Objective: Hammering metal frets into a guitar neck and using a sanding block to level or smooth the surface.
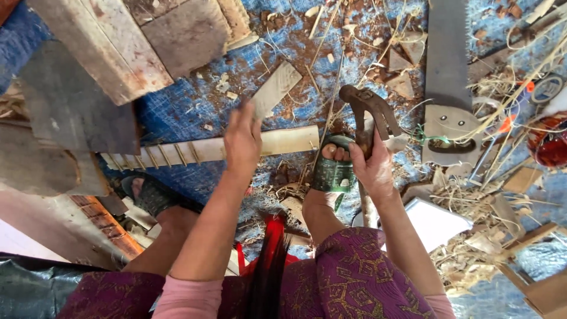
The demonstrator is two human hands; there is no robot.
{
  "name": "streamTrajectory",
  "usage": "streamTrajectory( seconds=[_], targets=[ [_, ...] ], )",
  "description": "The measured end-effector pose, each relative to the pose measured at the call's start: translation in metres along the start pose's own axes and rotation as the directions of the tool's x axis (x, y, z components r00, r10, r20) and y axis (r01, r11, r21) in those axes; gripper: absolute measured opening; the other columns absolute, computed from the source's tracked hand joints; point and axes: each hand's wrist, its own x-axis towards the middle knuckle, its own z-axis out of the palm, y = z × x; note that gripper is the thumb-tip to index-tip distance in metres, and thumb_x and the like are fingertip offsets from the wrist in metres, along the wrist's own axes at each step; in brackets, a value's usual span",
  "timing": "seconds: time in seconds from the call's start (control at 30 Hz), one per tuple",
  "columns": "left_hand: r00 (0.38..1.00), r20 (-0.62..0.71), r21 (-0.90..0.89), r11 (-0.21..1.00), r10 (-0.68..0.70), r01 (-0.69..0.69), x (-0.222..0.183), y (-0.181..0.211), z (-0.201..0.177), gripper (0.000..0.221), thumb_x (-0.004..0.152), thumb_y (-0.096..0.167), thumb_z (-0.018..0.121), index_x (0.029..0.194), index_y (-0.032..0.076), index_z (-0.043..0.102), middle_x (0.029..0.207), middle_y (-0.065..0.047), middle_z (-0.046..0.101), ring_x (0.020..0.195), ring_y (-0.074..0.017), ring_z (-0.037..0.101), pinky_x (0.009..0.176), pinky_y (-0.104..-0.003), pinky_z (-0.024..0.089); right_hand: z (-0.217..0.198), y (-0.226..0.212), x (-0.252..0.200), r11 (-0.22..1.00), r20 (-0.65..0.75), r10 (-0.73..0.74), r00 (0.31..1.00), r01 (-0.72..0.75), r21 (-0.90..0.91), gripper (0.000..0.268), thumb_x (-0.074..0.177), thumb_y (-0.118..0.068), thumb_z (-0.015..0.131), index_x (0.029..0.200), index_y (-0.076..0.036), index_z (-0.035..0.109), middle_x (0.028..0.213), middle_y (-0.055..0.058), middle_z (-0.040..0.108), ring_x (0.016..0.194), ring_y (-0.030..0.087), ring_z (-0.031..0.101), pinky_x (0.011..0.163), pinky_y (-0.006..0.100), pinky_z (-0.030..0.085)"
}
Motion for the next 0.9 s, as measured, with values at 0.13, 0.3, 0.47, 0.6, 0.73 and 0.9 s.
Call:
streamTrajectory(
  seconds=[0.13, 0.3, 0.47, 0.6, 0.73, 0.9],
  targets=[
    [0.961, 0.193, 0.216, 0.964, -0.200, 0.157, 0.020, -0.006, 0.000, 0.034, 0.091, 0.005, 0.070, 0.124, 0.000, 0.067, 0.108, -0.020, 0.063, 0.086, -0.0447, 0.071, 0.072, -0.055, 0.059, -0.004, -0.002, -0.003, 1.000, 0.005, 0.012, 1.000, -0.012, 0.025, 0.065, 0.092, -0.019, 0.077, 0.142, 0.011, 0.048, 0.103, 0.032, 0.071, 0.096, 0.047, 0.069, 0.077, 0.053, 0.060],
    [0.907, 0.327, 0.312, 0.936, -0.265, 0.161, 0.046, -0.019, 0.007, 0.021, 0.086, 0.013, 0.075, 0.106, 0.005, 0.075, 0.100, -0.015, 0.063, 0.084, -0.0434, 0.073, 0.070, -0.051, 0.061, 0.005, 0.019, -0.016, 0.999, -0.027, 0.040, 0.999, -0.040, 0.007, 0.066, 0.091, -0.022, 0.078, 0.143, 0.009, 0.050, 0.098, 0.030, 0.072, 0.092, 0.046, 0.069, 0.071, 0.052, 0.060],
    [0.876, 0.235, 0.232, 0.899, -0.422, 0.371, 0.105, 0.061, -0.065, 0.011, 0.103, 0.008, 0.059, 0.111, 0.004, 0.066, 0.111, -0.011, 0.064, 0.097, -0.0233, 0.064, 0.086, -0.035, 0.061, -0.010, 0.004, -0.008, 0.999, 0.095, -0.021, 0.995, 0.018, 0.035, 0.067, 0.107, -0.028, 0.056, 0.154, 0.009, 0.025, 0.137, 0.032, 0.057, 0.128, 0.041, 0.061, 0.107, 0.041, 0.054],
    [0.955, 0.197, 0.456, 0.883, -0.223, 0.113, 0.053, 0.052, -0.036, 0.011, 0.093, 0.001, 0.070, 0.103, 0.001, 0.075, 0.094, -0.024, 0.065, 0.090, -0.0439, 0.071, 0.080, -0.053, 0.058, -0.009, 0.020, -0.011, 0.998, 0.002, 0.070, 0.998, -0.070, 0.001, 0.070, 0.096, -0.024, 0.073, 0.149, 0.007, 0.040, 0.097, 0.031, 0.072, 0.090, 0.049, 0.069, 0.070, 0.057, 0.060],
    [0.929, 0.369, 0.378, 0.916, -0.013, -0.137, -0.049, 0.028, 0.003, 0.044, 0.097, -0.004, 0.058, 0.140, 0.001, 0.049, 0.097, -0.020, 0.068, 0.082, -0.0306, 0.072, 0.074, -0.042, 0.061, -0.002, 0.034, -0.020, 0.996, -0.022, 0.067, 0.998, -0.066, 0.053, 0.068, 0.098, -0.019, 0.070, 0.150, 0.009, 0.036, 0.095, 0.031, 0.072, 0.086, 0.048, 0.071, 0.072, 0.057, 0.061],
    [0.951, 0.281, 0.353, 0.908, 0.126, -0.224, -0.060, 0.009, 0.028, 0.057, 0.098, -0.006, 0.056, 0.154, -0.001, 0.044, 0.107, -0.021, 0.070, 0.095, -0.0286, 0.073, 0.084, -0.039, 0.060, -0.004, 0.018, -0.019, 0.998, -0.004, 0.032, 0.999, -0.032, 0.059, 0.064, 0.100, -0.021, 0.068, 0.146, 0.010, 0.037, 0.090, 0.031, 0.071, 0.079, 0.048, 0.071, 0.068, 0.057, 0.062]
  ],
)
